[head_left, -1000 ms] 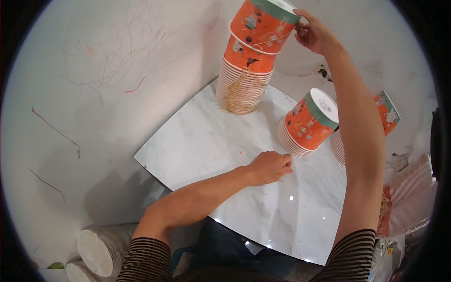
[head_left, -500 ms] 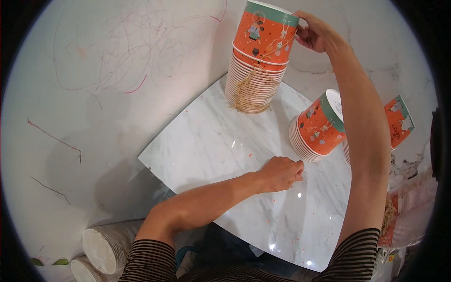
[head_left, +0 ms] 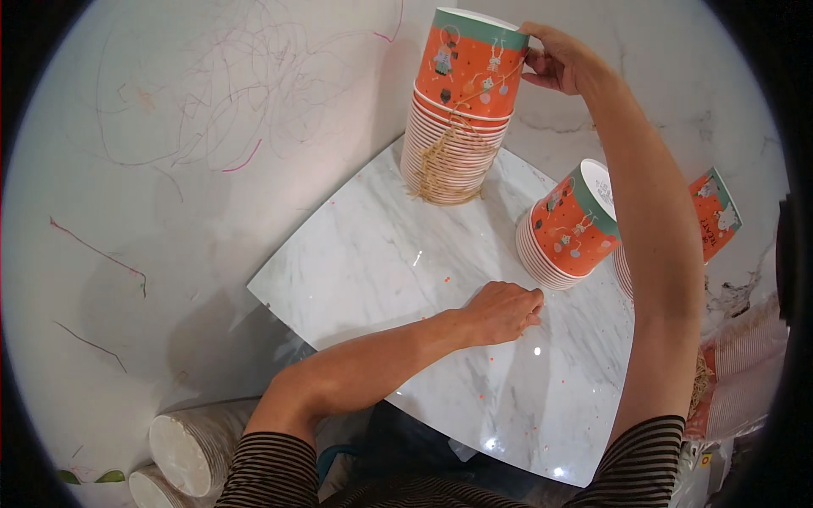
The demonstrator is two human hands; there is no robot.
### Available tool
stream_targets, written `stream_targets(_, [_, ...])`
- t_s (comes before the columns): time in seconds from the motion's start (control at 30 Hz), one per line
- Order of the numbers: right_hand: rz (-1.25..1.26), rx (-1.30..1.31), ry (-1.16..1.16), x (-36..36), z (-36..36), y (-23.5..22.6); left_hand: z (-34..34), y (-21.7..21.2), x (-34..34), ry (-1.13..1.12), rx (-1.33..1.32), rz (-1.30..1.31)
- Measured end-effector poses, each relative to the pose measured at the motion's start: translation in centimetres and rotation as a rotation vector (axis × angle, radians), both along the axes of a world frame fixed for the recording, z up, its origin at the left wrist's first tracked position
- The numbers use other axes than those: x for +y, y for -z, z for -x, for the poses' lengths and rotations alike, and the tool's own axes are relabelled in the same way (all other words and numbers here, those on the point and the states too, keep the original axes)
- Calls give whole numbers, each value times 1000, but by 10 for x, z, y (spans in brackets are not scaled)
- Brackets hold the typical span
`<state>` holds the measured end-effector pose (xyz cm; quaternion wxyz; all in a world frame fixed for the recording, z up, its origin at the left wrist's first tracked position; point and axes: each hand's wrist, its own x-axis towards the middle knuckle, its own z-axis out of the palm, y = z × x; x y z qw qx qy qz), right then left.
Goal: Tying twine handles onto pre-punched paper Halloween treat buckets.
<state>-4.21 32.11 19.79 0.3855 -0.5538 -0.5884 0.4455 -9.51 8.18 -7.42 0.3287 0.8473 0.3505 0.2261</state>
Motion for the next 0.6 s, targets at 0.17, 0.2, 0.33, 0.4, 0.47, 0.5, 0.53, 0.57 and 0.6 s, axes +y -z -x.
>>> stream_targets(0.17, [-52,5,-46,-10,3,15,2,2,0,-11,7,-18])
stream_targets(0.2, [-55,4,-43,-8,2,19,1,2,-1,-11,-9,-15])
stream_targets(0.33, [-75,32,-56,-16,6,30,0,3,1,-12,15,-7])
stream_targets(0.4, [-98,100,-29,-17,0,39,-1,1,2,-17,-13,50])
stream_targets(0.47, [-81,132,-48,-22,-3,44,0,6,4,-25,-31,47])
stream_targets(0.5, [-63,90,38,-30,-2,49,2,5,3,-43,-51,53])
stream_targets(0.53, [-46,49,125,-39,-4,52,3,5,3,-36,-49,50])
stream_targets(0.57, [-108,-70,170,-41,-11,57,4,2,3,-43,-52,65])
stream_targets(0.6, [-113,-72,184,-45,-25,57,4,0,2,-49,-55,80])
